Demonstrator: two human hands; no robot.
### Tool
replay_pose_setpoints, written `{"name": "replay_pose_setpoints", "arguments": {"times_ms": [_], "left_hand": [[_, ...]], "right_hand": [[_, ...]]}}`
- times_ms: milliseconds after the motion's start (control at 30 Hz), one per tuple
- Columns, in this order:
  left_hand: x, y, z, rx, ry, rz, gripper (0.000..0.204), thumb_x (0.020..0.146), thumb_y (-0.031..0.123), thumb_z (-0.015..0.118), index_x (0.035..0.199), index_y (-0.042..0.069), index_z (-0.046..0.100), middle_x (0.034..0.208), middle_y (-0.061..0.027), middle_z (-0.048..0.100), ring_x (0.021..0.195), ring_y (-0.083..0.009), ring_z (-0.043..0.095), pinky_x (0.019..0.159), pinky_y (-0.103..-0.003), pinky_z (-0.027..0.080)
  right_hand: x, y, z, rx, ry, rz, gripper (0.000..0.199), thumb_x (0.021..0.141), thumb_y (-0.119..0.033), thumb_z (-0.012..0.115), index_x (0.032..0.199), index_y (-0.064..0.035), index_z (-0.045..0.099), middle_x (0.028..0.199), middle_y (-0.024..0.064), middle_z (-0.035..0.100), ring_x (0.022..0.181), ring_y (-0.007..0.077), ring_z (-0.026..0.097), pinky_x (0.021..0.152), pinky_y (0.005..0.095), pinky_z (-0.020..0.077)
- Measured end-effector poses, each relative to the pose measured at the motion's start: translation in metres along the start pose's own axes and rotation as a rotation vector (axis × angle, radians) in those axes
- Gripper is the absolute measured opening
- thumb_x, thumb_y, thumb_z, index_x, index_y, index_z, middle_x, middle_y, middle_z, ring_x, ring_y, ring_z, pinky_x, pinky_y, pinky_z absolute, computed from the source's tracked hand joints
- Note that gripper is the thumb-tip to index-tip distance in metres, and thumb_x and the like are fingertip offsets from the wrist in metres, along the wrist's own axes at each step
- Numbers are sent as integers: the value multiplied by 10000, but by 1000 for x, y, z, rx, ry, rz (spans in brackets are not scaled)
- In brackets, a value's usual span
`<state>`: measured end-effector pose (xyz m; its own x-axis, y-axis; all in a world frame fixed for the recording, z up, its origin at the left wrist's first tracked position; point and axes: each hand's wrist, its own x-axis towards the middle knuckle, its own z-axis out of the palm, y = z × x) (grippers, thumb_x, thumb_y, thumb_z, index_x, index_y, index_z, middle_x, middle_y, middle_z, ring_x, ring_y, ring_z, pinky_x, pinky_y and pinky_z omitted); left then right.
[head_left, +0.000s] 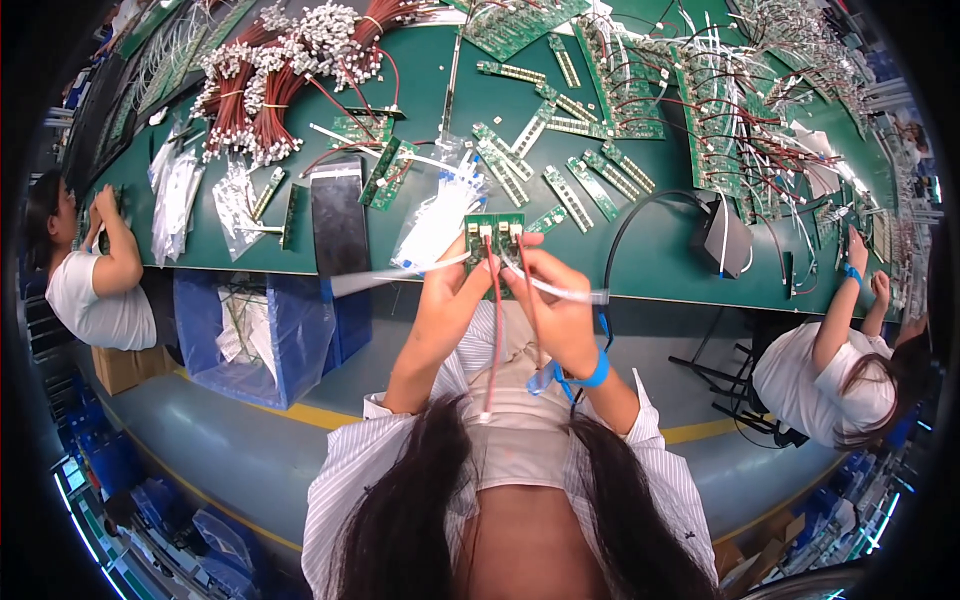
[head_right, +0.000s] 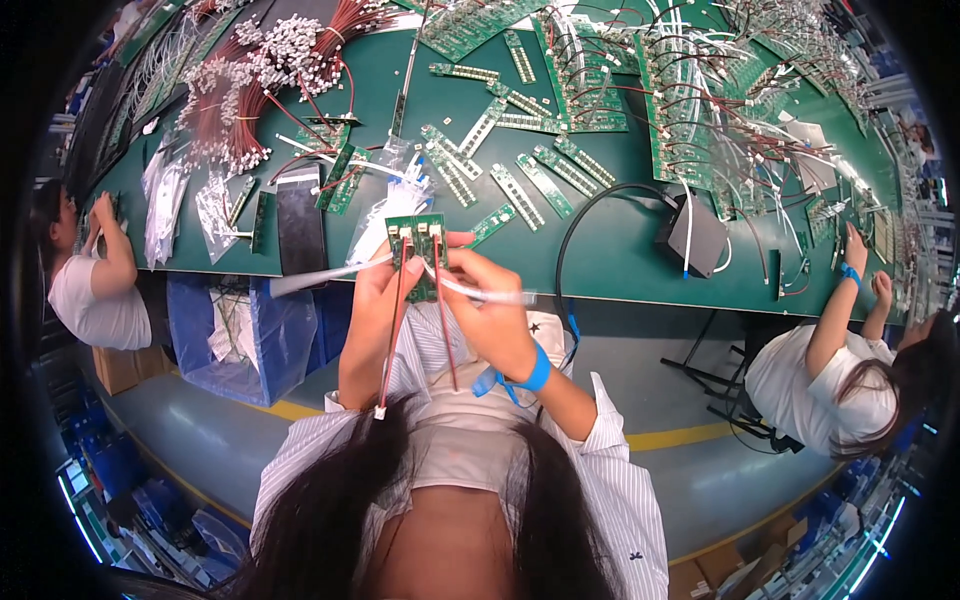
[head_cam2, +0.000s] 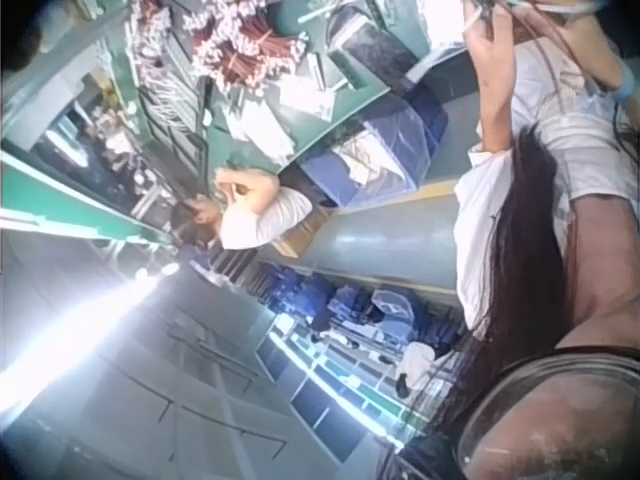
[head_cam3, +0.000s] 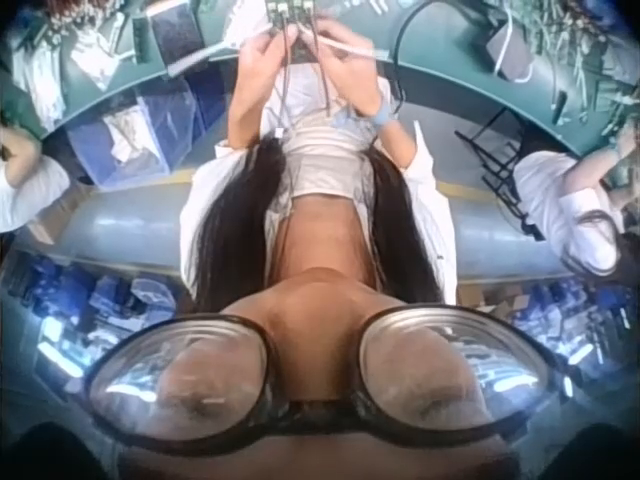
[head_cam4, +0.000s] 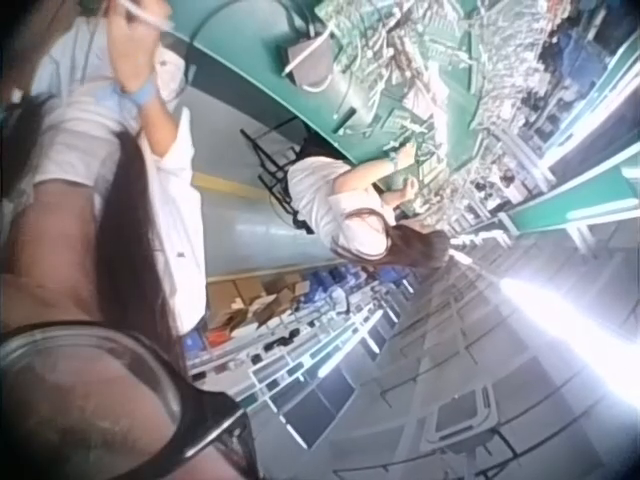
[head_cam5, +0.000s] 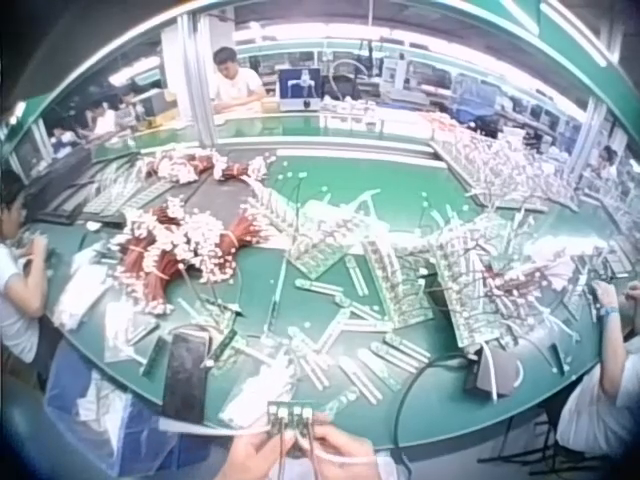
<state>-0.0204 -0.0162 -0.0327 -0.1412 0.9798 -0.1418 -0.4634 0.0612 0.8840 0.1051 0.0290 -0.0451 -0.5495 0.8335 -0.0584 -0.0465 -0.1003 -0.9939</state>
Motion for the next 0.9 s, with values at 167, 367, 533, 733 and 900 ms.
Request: {"name": "replay_pose_setpoints", "arguments": {"times_ms": [167,367,533,733,900], "left_hand": [[0,-3,-8,111,-67,-19,370,851,-31,464,1210,-60,381,1159,-132,492,1041,-137,482,876,-259,394],[1,-7,7,312,151,155,237,828,-27,517,1060,-74,531,916,-100,618,833,-117,583,714,-221,462],[0,-7,17,710,387,256,202,758,-58,565,958,-45,585,784,-132,632,701,-147,628,632,-237,484],[2,-14,24,765,480,481,208,744,-110,541,938,-51,585,880,-141,644,788,-196,640,682,-257,489],[2,-17,26,744,511,567,221,739,-136,520,935,-57,585,902,-151,641,818,-207,637,705,-262,487]], "right_hand": [[7,-15,-14,90,10,39,140,803,45,526,938,61,560,875,74,594,810,106,581,699,230,493],[13,-24,-11,-372,103,-158,170,764,42,582,931,66,562,823,145,604,763,204,633,640,274,514],[11,-31,-5,-506,182,-270,197,740,58,598,934,57,567,796,155,606,704,238,634,619,283,504],[7,-23,5,-573,319,-378,231,712,77,612,939,57,583,792,169,620,699,253,638,606,284,493],[5,-14,12,-529,407,-404,269,689,85,631,953,42,600,827,191,629,712,269,642,614,279,493]]}}
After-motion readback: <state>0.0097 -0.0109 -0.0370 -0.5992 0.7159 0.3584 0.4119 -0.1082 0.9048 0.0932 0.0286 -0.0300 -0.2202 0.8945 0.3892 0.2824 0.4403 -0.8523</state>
